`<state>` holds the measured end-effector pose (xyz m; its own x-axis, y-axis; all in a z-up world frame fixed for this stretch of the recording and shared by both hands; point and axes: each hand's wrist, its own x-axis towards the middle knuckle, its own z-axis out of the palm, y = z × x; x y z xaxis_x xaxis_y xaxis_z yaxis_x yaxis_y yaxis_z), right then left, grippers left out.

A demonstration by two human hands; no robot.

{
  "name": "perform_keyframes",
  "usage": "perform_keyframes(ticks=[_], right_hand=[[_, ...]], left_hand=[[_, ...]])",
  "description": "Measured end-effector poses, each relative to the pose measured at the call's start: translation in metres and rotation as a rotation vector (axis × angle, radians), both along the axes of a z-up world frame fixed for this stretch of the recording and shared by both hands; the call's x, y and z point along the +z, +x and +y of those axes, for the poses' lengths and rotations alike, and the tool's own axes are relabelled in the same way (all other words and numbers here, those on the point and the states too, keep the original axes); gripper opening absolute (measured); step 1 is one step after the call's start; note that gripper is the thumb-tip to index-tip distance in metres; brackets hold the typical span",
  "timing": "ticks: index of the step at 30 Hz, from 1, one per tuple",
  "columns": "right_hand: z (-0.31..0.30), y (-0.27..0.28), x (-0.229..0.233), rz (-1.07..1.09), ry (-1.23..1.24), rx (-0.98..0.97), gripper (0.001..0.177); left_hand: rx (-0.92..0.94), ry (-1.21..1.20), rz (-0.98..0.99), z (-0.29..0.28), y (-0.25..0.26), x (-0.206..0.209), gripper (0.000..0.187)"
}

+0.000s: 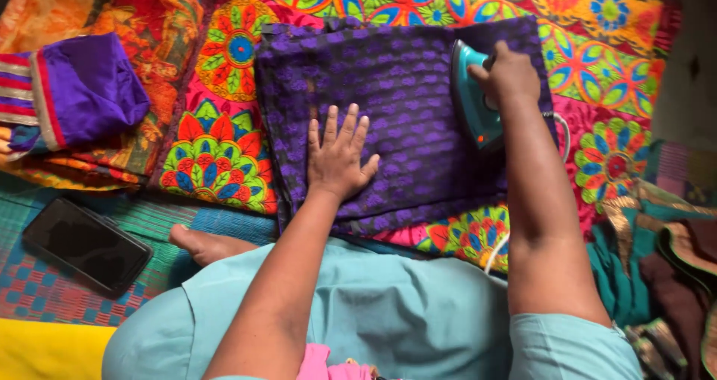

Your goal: The person unfolds a purple patterned cloth on a colorful mat, smooths it by hand, and presses it with an iron. They then fold the cloth and continue ironing the material.

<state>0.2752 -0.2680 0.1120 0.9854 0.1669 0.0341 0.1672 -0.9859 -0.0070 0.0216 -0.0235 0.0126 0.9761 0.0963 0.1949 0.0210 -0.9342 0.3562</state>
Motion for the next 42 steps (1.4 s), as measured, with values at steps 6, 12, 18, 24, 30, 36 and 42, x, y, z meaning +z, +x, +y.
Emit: perform_keyframes(ticks=[6,12,18,24,30,36,42], right_hand=[[-0.081,-0.070,-0.001,0.046,-0.035,0.013,0.062],[-0.119,-0.146,0.008,0.079,-0.024,-0.111,0.062],[-0.123,-0.146,0.004,0.098,-0.028,-0.100,0.063],[-0.089,-0.111,0.019,0.136,-0.061,-0.210,0.062],[-0.065,-0.047,0.012,0.089,-0.052,-0.158,0.062],[-0.049,0.026,-0.008,-0.010,-0.005,-0.148,0.064],[-0.046,0.068,-0.018,-0.126,-0.054,-0.119,0.062]], left_hand=[[0.010,0.025,-0.058,-0.001,-0.002,-0.006,0.079],[0.013,0.044,-0.053,-0.001,-0.002,-0.008,0.077],[0.026,0.068,-0.014,-0.001,-0.002,-0.008,0.078],[0.038,0.088,-0.020,-0.001,0.000,-0.007,0.077],[0.032,0.078,0.002,0.000,-0.001,-0.003,0.077],[0.037,0.066,0.006,0.000,0.000,0.000,0.079],[0.029,0.054,-0.019,-0.001,0.000,0.002,0.077]])
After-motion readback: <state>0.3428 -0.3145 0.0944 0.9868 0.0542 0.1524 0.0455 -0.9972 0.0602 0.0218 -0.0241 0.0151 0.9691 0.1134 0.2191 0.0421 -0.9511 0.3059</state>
